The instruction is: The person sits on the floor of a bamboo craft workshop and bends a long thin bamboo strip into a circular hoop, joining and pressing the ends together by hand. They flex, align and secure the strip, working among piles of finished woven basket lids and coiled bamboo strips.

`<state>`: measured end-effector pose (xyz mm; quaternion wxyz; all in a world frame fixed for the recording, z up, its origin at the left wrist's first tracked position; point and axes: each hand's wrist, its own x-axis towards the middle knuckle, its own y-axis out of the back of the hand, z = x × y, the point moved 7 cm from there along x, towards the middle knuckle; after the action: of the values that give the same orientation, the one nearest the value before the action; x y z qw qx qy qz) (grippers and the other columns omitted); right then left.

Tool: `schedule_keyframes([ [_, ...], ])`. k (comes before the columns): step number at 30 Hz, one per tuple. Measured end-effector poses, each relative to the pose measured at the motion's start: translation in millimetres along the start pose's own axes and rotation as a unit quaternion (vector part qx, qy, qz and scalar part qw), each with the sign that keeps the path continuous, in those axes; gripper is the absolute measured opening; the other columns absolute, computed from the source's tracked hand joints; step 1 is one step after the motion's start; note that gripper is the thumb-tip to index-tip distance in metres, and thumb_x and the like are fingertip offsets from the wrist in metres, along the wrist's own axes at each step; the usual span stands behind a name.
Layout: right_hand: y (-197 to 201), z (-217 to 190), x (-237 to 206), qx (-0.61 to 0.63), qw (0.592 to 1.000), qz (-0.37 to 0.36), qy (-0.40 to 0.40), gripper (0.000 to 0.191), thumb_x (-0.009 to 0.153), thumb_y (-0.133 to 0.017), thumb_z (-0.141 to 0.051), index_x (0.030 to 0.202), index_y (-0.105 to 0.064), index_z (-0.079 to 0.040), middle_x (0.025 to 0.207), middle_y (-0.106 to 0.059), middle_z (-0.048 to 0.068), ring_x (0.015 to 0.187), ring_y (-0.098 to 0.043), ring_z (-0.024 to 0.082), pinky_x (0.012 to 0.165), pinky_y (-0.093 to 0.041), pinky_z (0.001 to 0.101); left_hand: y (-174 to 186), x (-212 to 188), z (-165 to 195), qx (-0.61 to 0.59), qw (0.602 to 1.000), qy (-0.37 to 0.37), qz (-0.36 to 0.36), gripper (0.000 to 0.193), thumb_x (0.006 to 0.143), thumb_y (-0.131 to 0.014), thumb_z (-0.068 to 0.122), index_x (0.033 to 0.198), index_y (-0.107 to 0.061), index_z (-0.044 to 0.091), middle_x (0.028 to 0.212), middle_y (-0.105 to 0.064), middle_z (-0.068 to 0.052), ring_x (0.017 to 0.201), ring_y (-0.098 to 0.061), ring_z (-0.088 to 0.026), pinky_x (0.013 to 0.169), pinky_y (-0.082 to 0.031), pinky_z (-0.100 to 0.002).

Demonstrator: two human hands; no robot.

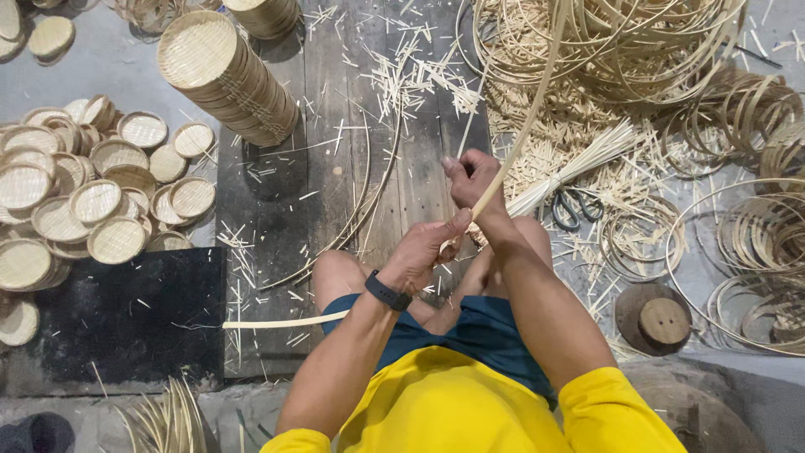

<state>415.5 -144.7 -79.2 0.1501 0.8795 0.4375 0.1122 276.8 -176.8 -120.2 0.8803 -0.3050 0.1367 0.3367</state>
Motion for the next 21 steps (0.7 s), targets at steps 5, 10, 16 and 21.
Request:
schedule_keyframes([
  [5,1,-12,-5,-0.075,0.995,0.031,0.059,0.032,0.092,-0.076,-0.018,0.072,-0.061,0.001,0.058,-0.057,0.013,0.052,-0.050,0.022,0.052,-0.043,0.0395,1,-1,-3,0.014,1.000,-0.006,0.000,0.044,0.087,-0.075,0.052,0.071,-0.066,0.012,0.060,-0.046,0.005,0.054,-0.034,-0.008,0.052,-0.023,-0.027],
  [10,1,-22,-11,-0.104,0.989,0.047,0.098,0.028,0.090,-0.075,-0.014,0.073,-0.059,0.001,0.066,-0.059,0.019,0.056,-0.055,0.033,0.056,-0.044,0.0449,0,-2,-3,0.009,1.000,-0.027,-0.005,0.048,0.088,-0.078,0.052,0.067,-0.061,0.012,0.060,-0.046,0.005,0.055,-0.034,-0.008,0.052,-0.023,-0.027],
  [16,6,-27,-12,-0.141,0.978,0.076,0.132,0.025,0.091,-0.074,-0.013,0.076,-0.058,-0.001,0.073,-0.061,0.019,0.062,-0.058,0.035,0.060,-0.047,0.0468,3,-2,-2,0.012,0.999,-0.032,0.001,0.047,0.087,-0.077,0.050,0.065,-0.062,0.011,0.058,-0.042,0.004,0.053,-0.031,-0.009,0.051,-0.022,-0.028],
  [21,4,-20,-13,-0.159,0.976,0.086,0.118,0.027,0.091,-0.075,-0.014,0.075,-0.058,-0.001,0.071,-0.060,0.018,0.062,-0.058,0.036,0.059,-0.046,0.0476,2,-2,-6,0.020,0.999,-0.025,-0.010,0.050,0.089,-0.076,0.051,0.064,-0.059,0.011,0.059,-0.041,0.006,0.055,-0.030,-0.008,0.051,-0.021,-0.028],
])
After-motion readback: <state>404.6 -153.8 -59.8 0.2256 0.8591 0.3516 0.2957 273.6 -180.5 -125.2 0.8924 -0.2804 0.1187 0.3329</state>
